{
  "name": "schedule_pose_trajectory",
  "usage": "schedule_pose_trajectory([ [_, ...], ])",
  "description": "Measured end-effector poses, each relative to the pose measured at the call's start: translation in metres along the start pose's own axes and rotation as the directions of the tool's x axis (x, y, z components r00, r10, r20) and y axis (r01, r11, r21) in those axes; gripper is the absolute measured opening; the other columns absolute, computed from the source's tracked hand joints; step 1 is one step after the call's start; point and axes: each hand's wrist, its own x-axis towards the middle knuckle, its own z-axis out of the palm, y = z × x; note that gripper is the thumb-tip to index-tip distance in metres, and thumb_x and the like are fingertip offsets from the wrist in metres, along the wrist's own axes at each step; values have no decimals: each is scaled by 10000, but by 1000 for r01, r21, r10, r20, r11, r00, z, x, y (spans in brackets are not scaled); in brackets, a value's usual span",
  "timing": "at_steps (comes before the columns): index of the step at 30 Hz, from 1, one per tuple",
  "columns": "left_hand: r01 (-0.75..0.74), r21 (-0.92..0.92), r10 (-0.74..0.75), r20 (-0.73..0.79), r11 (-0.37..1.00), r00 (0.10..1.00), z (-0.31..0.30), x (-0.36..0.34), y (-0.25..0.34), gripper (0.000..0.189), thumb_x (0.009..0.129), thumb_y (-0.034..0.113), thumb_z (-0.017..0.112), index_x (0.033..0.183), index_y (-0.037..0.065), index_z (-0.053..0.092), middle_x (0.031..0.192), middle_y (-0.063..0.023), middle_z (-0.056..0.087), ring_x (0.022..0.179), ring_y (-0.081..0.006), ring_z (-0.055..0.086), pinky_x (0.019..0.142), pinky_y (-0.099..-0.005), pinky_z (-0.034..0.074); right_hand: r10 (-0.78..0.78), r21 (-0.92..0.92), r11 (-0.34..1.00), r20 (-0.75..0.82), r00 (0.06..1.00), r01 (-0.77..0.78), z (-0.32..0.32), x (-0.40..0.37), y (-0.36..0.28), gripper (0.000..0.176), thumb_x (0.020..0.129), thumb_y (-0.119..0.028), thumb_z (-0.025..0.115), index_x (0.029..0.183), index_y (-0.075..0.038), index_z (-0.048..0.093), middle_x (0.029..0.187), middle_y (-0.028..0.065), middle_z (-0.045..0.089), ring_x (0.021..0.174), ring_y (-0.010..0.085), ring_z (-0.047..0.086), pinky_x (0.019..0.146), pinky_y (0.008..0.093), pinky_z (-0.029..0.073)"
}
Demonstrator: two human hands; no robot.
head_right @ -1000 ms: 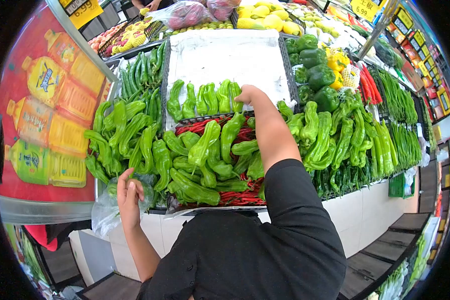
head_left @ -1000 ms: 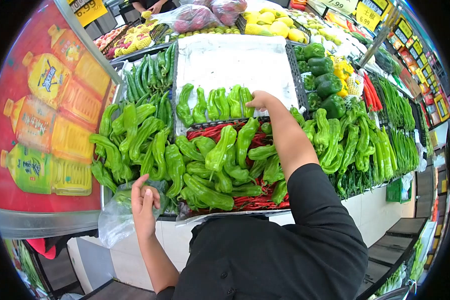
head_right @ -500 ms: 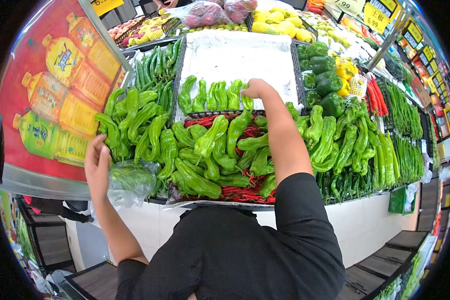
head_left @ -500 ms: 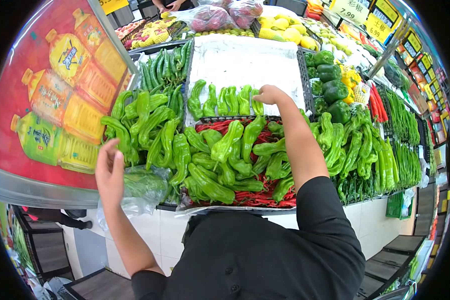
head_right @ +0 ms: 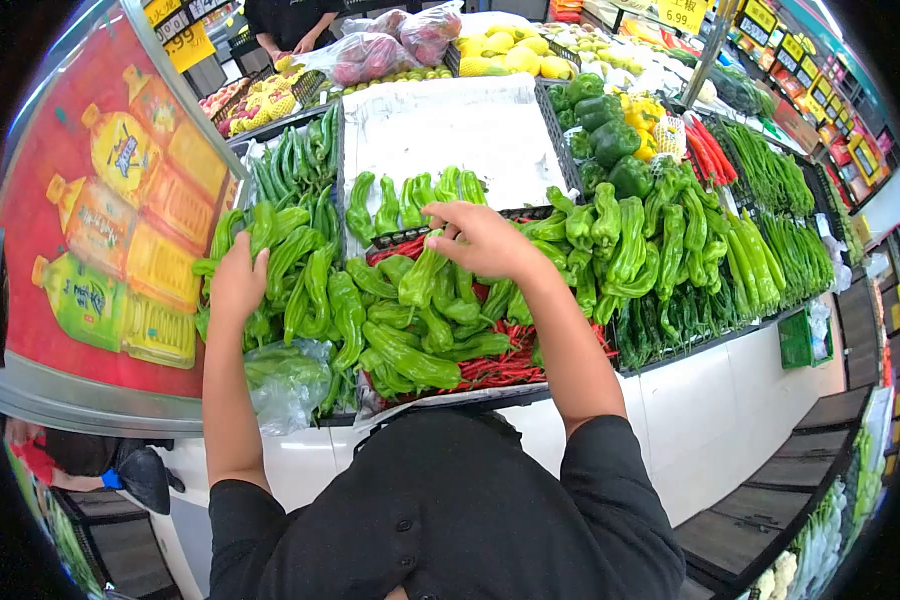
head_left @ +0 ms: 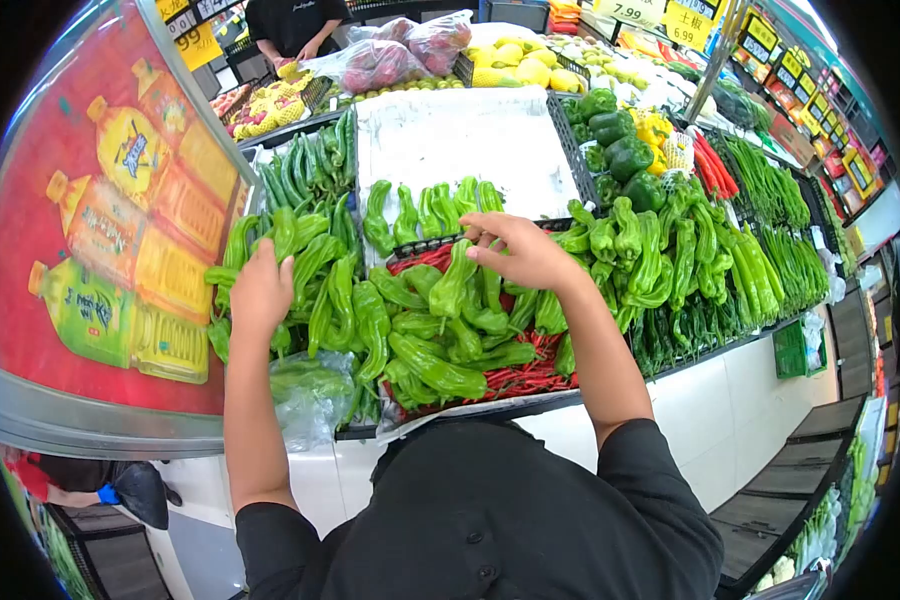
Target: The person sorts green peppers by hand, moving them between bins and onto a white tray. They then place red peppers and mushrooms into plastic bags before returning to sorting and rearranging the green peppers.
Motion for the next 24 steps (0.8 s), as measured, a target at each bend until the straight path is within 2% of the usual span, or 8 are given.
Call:
schedule_pose_trajectory([
  [4,-353,-299,302,-203,887,931,-28,-39,22,405,950,221,630,1280,3,543,1191,-234,652,1102,-409,622,940,-474,495,-363,-327,902,-218,906,283,35,-3,-66,666,811,-132,748,1422,-62,490,1336,171,570,1162,314,588,1045,445,441],
  [5,-363,-441,355,-104,821,929,-39,-50,32,422,928,202,661,1296,20,564,1223,-227,639,1159,-391,594,1007,-452,460,-480,-442,828,-238,844,346,41,-3,-81,696,778,-113,763,1419,-73,495,1343,162,565,1192,314,571,1066,453,423],
  [8,-407,-672,538,-15,619,843,-53,-77,49,395,931,205,662,1279,32,592,1193,-201,642,1111,-377,611,976,-434,477,-494,-498,767,-55,867,405,54,-3,-106,754,673,-72,781,1381,-103,523,1329,116,578,1252,312,527,1097,469,381],
  [12,-300,-755,508,50,583,860,-59,-71,21,340,963,182,612,1254,6,601,1055,-162,635,1012,-329,615,934,-388,474,-301,-382,882,0,954,278,66,-14,-89,692,653,-64,789,1306,-90,559,1254,101,614,1199,354,567,1009,436,458],
  [15,-225,-509,184,-131,831,974,-35,-49,-33,361,1036,285,500,1261,18,594,1105,-196,632,1015,-366,623,894,-419,487,-144,-200,974,-212,967,101,69,-23,-63,609,742,-137,808,1296,-64,564,1203,166,641,1128,374,613,953,425,497],
  [20,10,-214,13,104,977,994,-16,-38,-52,352,1010,374,528,1274,149,585,1106,-206,573,995,-428,614,845,-501,497,224,-2,963,-540,811,-268,25,-10,-5,497,919,-384,715,1172,24,583,995,251,701,952,400,688,847,444,520],
  [23,53,-136,-41,89,989,995,-8,-41,-47,362,975,394,580,1257,167,586,1116,-212,542,979,-432,616,825,-513,501,448,213,891,-546,708,-400,-7,16,45,555,942,-470,657,1135,43,572,813,176,698,694,248,706,661,384,552],
  [24,51,-121,-44,63,991,997,-7,-42,-45,368,963,393,599,1252,166,586,1120,-213,534,977,-432,616,822,-514,502,489,217,869,-522,699,-446,-14,25,59,585,949,-481,641,1189,45,552,888,172,691,725,229,709,647,358,561],
])
